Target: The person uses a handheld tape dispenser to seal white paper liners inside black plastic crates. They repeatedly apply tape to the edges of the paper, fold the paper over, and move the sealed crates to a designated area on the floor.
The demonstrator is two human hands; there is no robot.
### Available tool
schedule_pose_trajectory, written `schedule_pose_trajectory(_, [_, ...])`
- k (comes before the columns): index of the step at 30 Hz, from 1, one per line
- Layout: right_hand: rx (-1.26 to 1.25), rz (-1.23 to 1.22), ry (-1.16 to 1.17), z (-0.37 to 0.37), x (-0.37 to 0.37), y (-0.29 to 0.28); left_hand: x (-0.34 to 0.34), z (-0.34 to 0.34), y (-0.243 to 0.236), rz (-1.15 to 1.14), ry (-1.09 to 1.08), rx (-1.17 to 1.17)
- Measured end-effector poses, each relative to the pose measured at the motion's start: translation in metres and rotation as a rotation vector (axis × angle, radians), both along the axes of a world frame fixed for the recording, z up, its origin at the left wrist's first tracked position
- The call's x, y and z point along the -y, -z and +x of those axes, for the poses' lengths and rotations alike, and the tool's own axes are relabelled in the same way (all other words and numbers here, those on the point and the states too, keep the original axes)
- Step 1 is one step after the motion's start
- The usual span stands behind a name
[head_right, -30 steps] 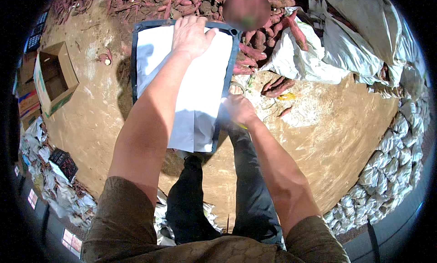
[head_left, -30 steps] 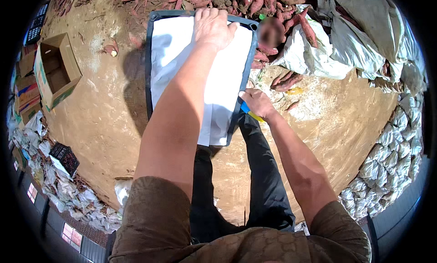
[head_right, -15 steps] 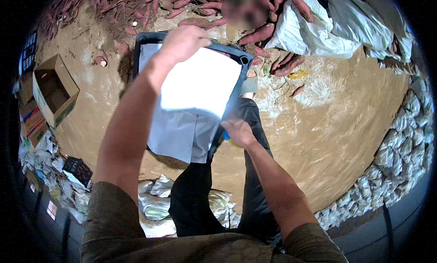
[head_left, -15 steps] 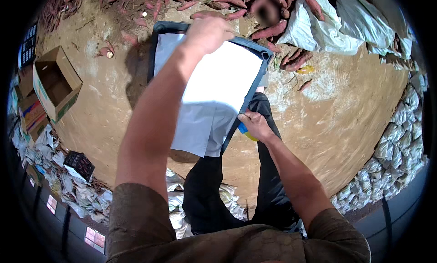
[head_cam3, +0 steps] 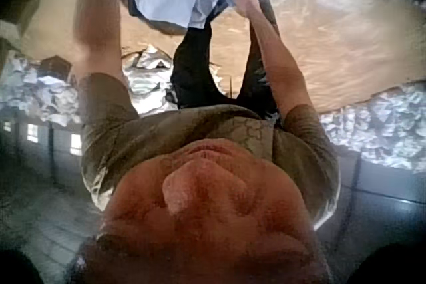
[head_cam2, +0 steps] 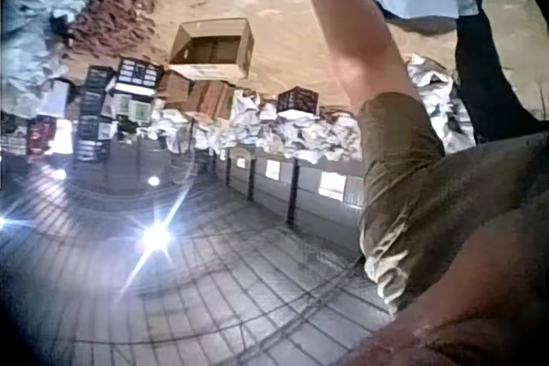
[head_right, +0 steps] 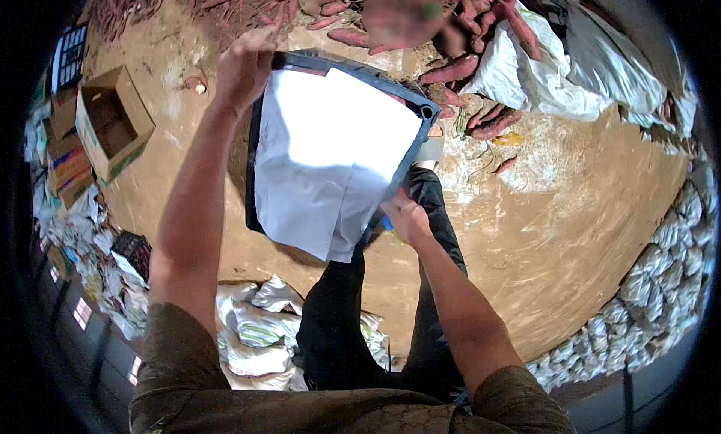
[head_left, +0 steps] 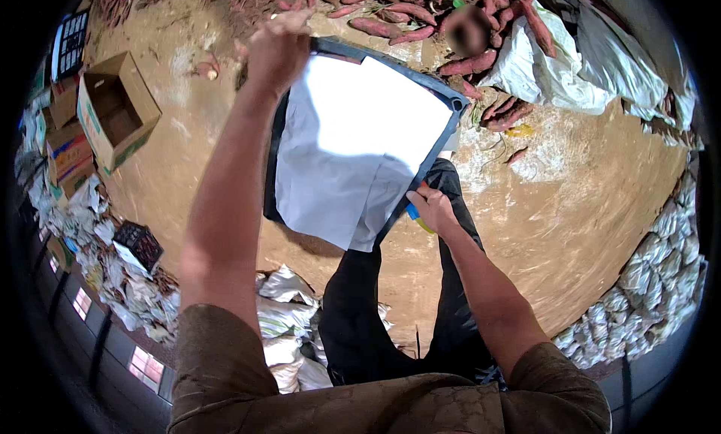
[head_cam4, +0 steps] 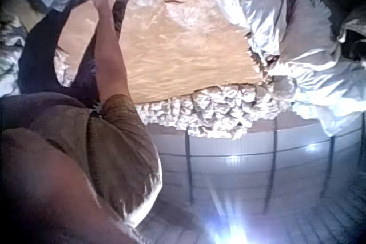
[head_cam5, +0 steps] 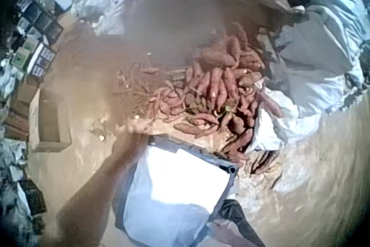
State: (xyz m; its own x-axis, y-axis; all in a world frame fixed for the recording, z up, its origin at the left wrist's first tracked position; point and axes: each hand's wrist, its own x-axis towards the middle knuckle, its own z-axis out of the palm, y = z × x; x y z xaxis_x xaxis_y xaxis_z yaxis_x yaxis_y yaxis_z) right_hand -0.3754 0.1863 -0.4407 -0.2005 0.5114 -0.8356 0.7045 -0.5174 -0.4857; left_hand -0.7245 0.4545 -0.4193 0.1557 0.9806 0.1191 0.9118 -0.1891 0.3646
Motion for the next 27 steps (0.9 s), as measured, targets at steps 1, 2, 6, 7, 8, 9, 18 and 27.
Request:
schedule_pose_trajectory(1, [0.004,0.036,0.006,0.002,0.004,-0.002,0.012,0.014,-0.017,0.027,-0.088,0.045])
schedule_pose_trajectory(2, [0.025,0.082,0.013,0.006,0.009,-0.003,0.027,0.018,-0.029,0.124,-0.066,0.133])
schedule_pose_trajectory(6, [0.0,-0.141,0.351,0.011,-0.028,-0.071,0.136,0.035,-0.083,-0.488,-0.647,0.577])
schedule_pose_trajectory(7, [-0.058,0.003,0.204,0.017,-0.043,-0.099,0.169,0.038,-0.088,-0.606,-0.723,0.621])
schedule_pose_trajectory(8, [-0.082,0.076,0.132,0.032,-0.044,-0.113,0.198,0.047,-0.098,-0.728,-0.805,0.606])
schedule_pose_trajectory(9, [-0.115,0.138,0.055,0.047,-0.045,-0.127,0.229,0.055,-0.109,-0.857,-0.892,0.587])
schedule_pose_trajectory(18, [-0.328,-0.189,-0.509,0.033,-0.127,-0.281,0.348,0.18,-0.172,-0.787,-1.071,2.116])
schedule_pose_trajectory(27, [-0.321,0.054,-1.083,-0.018,-0.057,-0.286,0.447,0.216,-0.215,-0.51,-1.137,2.256])
